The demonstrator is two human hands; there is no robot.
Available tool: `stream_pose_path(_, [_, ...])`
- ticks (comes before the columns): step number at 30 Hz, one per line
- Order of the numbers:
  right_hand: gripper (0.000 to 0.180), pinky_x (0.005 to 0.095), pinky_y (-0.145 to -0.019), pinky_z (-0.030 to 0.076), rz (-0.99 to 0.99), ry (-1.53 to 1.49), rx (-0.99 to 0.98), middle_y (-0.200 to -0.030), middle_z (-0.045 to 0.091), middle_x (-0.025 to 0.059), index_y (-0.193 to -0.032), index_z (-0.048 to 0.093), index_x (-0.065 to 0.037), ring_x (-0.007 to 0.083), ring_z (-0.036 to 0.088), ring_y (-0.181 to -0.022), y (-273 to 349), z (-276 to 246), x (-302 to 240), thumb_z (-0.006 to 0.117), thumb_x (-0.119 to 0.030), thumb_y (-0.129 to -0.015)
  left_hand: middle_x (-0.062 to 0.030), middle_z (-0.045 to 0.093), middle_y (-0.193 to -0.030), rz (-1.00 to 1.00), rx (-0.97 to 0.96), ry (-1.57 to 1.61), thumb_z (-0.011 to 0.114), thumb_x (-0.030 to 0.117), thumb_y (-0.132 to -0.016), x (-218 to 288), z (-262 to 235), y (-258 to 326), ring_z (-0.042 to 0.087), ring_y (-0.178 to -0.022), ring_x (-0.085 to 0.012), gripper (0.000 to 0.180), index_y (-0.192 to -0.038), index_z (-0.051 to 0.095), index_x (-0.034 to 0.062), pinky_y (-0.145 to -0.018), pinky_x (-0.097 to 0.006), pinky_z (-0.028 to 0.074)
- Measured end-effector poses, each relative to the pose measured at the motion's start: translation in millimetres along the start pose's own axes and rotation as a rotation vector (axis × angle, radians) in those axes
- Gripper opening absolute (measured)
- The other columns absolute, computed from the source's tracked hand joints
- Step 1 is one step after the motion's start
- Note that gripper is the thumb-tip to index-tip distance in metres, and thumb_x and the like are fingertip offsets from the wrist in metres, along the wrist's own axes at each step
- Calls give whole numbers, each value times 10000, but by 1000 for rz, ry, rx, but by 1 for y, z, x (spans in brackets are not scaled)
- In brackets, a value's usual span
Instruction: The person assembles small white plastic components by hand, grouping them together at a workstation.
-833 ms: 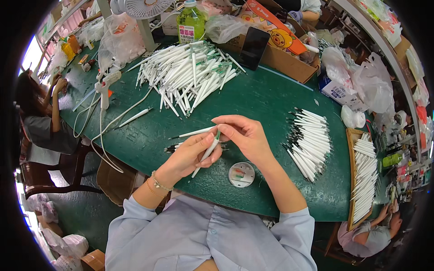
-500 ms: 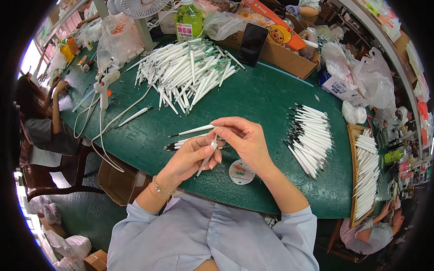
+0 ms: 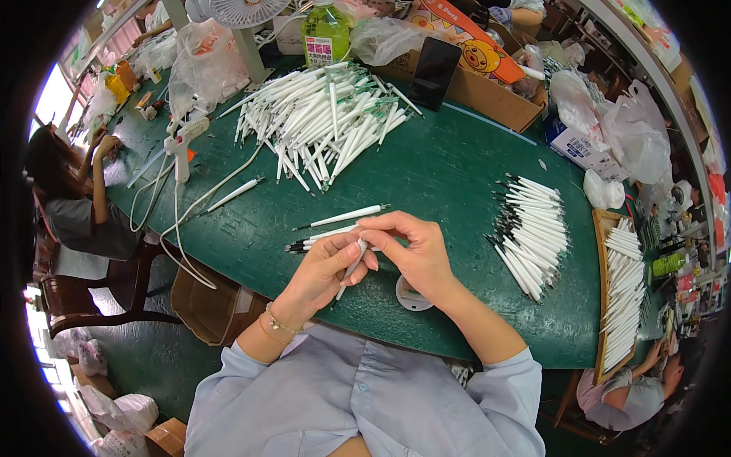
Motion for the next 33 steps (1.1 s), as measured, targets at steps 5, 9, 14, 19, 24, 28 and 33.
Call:
stream_pose_path(5, [232, 243, -683, 463, -4, -101, -100, -851, 628, 65, -1035, 554, -16, 108, 576, -782, -27, 2, 7, 512, -123, -834, -58, 568, -765, -5, 86, 45, 465, 232, -880, 15, -7, -1, 447, -542, -75, 286, -1030, 503, -9, -475, -175, 337])
stream_pose_path(9, [338, 245, -567, 463, 115, 65, -57, -766, 616, 78, -1084, 472, -12, 112, 585, -675, -92, -12, 29, 502, -243, -840, -32, 515, -702, 18, 124, 132, 438, 254, -890, 24, -5, -7, 417, -515, -65, 336, -1099, 428, -10, -438, -173, 305])
stream_pose_path(14, [408, 245, -379, 417, 251, 442, 25, -649, 579, 97, -1032, 433, -11, 142, 569, -483, -137, -7, 71, 574, -302, -784, -3, 457, -659, 3, 171, 217, 442, 252, -890, 22, -17, -7, 340, -472, -31, 332, -1114, 400, 10, -392, -155, 244])
stream_pose_path(19, [213, 199, -420, 413, 357, 50, -5, -666, 572, 62, -869, 509, -27, 109, 553, -519, -131, -20, 87, 573, -219, -804, 7, 435, -645, -50, 210, 225, 483, 193, -869, 24, -30, -6, 310, -457, -24, 298, -1103, 412, 21, -379, -153, 224])
stream_pose_path(24, [133, 180, -463, 406, 228, -20, -2, -664, 557, 31, -869, 501, -42, 83, 533, -547, -87, -23, 50, 552, -153, -814, 7, 464, -671, -3, 312, 168, 504, 177, -856, 34, -41, -12, 314, -451, -17, 295, -1087, 454, 0, -348, -149, 205])
stream_pose_path(28, [92, 168, -522, 407, 146, -67, -151, -728, 553, 11, -870, 500, -55, 57, 520, -614, -48, -1, 17, 552, -103, -812, 26, 504, -636, 41, 388, -44, 554, 218, -829, 40, -31, -27, 323, -425, -6, 347, -1085, 517, -13, -341, -150, 203])
stream_pose_path(33, [81, 200, -560, 408, -60, 179, -282, -739, 557, 20, -845, 533, -32, 77, 519, -630, -20, 15, 3, 570, -79, -791, 28, 490, -592, -62, 235, -136, 513, 230, -853, 31, -19, -23, 331, -411, -1, 292, -1006, 567, -12, -336, -150, 203])
Point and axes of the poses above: each hand's wrist, its own y-axis away from the middle knuckle, its own z-axis out of the palm, x = y × z, the point moved 4 cm from there along -y, towards the middle knuckle
